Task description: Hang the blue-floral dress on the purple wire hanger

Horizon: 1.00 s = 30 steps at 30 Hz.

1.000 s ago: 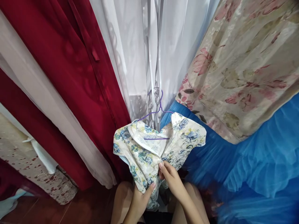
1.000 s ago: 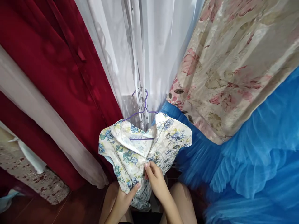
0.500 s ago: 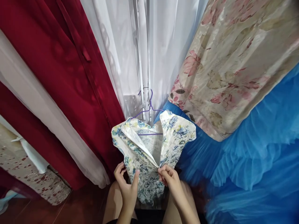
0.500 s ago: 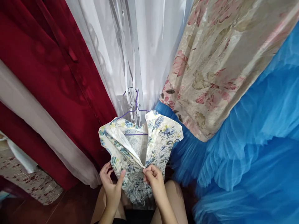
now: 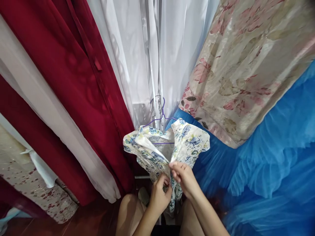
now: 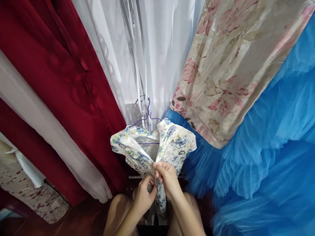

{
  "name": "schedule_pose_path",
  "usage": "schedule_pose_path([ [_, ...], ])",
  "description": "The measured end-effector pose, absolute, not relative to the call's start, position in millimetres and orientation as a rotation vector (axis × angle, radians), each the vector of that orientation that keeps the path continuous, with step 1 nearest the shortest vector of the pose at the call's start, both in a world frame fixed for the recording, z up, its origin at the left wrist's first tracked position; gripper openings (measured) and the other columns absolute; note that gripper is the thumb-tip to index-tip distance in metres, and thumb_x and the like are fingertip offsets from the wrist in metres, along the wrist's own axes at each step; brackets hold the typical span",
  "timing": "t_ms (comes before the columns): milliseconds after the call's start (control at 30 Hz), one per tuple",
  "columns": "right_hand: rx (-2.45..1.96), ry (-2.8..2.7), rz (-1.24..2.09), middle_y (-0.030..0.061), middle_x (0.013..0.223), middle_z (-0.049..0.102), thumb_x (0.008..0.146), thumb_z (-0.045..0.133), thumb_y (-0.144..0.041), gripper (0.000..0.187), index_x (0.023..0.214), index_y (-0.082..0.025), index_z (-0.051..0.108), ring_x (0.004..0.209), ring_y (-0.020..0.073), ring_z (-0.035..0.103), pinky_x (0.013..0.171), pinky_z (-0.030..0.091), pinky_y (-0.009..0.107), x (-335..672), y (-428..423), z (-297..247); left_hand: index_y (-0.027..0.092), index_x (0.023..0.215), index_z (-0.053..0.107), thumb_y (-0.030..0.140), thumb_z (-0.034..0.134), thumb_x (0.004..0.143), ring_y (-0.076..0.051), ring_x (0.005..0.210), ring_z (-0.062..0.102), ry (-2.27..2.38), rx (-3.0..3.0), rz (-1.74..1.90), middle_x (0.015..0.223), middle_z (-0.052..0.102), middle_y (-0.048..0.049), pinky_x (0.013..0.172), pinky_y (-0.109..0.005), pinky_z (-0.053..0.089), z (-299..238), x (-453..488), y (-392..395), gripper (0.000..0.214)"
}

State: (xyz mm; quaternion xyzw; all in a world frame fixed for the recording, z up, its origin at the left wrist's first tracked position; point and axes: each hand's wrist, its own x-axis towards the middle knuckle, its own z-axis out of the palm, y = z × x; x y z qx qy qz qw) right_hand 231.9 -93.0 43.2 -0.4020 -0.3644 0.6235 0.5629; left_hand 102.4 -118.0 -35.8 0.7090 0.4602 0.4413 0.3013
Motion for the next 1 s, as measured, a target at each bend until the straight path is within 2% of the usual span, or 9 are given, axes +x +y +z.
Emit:
schedule_pose_path([
  [100, -0.836, -0.84, 1.417, -0.0058, 0.041, 0.043, 0.069, 0.082, -0.038, 0.036, 0.052, -0.015, 0.059, 0.036, 0.0025, 0.023, 0.039, 0.013, 0.022, 236.4, -53.1, 90.2, 0.021, 0.082, 0.048, 0.008, 0.052, 0.082, -0.017, 0.073, 0.058, 1.266, 1.929, 1.085, 0.078, 0.056, -0.0008, 0.069, -0.026, 0.044, -31.7, 103.5, -113.0, 0.013],
  [233, -0.699, -0.804, 1.384, -0.0061, 0.047, 0.048, 0.06, 0.085, -0.034, 0.028, 0.064, -0.012, 0.067, 0.038, 0.0012, 0.024, 0.037, 0.01, 0.02, 240.7, -17.9, 150.8, 0.021, 0.083, 0.049, 0.007, 0.052, 0.08, -0.017, 0.074, 0.057, 1.293, 1.992, 1.051, 0.079, 0.056, -0.0016, 0.069, -0.027, 0.043, -34.7, 106.2, -111.8, 0.014],
  [367, -0.691, -0.872, 1.329, -0.0065, 0.049, 0.049, 0.066, 0.08, -0.035, 0.026, 0.071, -0.014, 0.067, 0.037, 0.0028, 0.028, 0.037, 0.013, 0.021, 239.9, -18.2, 166.0, 0.02, 0.084, 0.054, 0.01, 0.056, 0.083, -0.018, 0.074, 0.059, 1.159, 1.98, 1.031, 0.081, 0.06, -0.0028, 0.069, -0.027, 0.045, -28.7, 101.9, -108.8, 0.01],
  [467, -0.781, -0.965, 1.273, -0.0051, 0.049, 0.054, 0.072, 0.076, -0.037, 0.024, 0.073, -0.016, 0.065, 0.038, 0.0053, 0.036, 0.038, 0.019, 0.021, 237.7, -29.8, 154.0, 0.02, 0.097, 0.061, 0.019, 0.057, 0.092, -0.019, 0.083, 0.064, 1.086, 1.901, 1.126, 0.089, 0.066, -0.0047, 0.077, -0.029, 0.049, 5.6, 92.8, -93.3, 0.006],
  [600, -0.853, -1.071, 1.198, -0.0056, 0.046, 0.052, 0.077, 0.072, -0.038, 0.023, 0.071, -0.018, 0.061, 0.039, 0.0074, 0.037, 0.04, 0.024, 0.021, 241.2, -40.6, 147.0, 0.021, 0.128, 0.056, 0.028, 0.052, 0.1, -0.017, 0.077, 0.061, 1.095, 1.859, 1.57, 0.083, 0.063, -0.0018, 0.078, -0.029, 0.049, 86.8, 83.9, -55.9, 0.029],
  [633, -0.854, -1.117, 1.183, -0.0058, 0.046, 0.052, 0.078, 0.071, -0.038, 0.023, 0.071, -0.019, 0.06, 0.04, 0.0076, 0.037, 0.041, 0.026, 0.021, 243.1, -41.5, 148.1, 0.021, 0.13, 0.057, 0.028, 0.051, 0.1, -0.017, 0.079, 0.061, 1.062, 1.926, 1.594, 0.086, 0.064, -0.0025, 0.079, -0.029, 0.049, 106.9, 84.1, -46.9, 0.031],
  [700, -0.846, -1.235, 1.153, -0.0058, 0.047, 0.052, 0.081, 0.07, -0.039, 0.025, 0.072, -0.019, 0.058, 0.041, 0.0082, 0.039, 0.043, 0.028, 0.022, 246.1, -41.0, 150.8, 0.02, 0.115, 0.066, 0.027, 0.052, 0.101, -0.017, 0.086, 0.062, 1.025, 2.102, 1.523, 0.094, 0.067, -0.0048, 0.08, -0.029, 0.048, 139.4, 87.8, -33.0, 0.021],
  [800, -0.833, -1.384, 1.087, -0.0068, 0.049, 0.049, 0.085, 0.066, -0.041, 0.026, 0.075, -0.021, 0.054, 0.043, 0.0093, 0.039, 0.045, 0.029, 0.023, 244.7, -35.2, 147.4, 0.018, 0.088, 0.067, 0.026, 0.053, 0.1, -0.017, 0.08, 0.06, 1.057, 2.267, 1.501, 0.086, 0.066, -0.0037, 0.074, -0.027, 0.044, 164.0, 95.7, -23.8, 0.02],
  [1000, -1.019, -1.493, 0.882, -0.007, 0.049, 0.041, 0.085, 0.063, -0.037, 0.027, 0.068, -0.022, 0.049, 0.044, 0.0099, 0.035, 0.047, 0.023, 0.025, 229.2, -22.6, 112.6, 0.017, 0.086, 0.067, 0.029, 0.057, 0.098, -0.016, 0.081, 0.062, 1.229, 2.16, 1.814, 0.083, 0.068, -0.0024, 0.078, -0.026, 0.044, 168.7, 74.7, -6.4, 0.02],
])
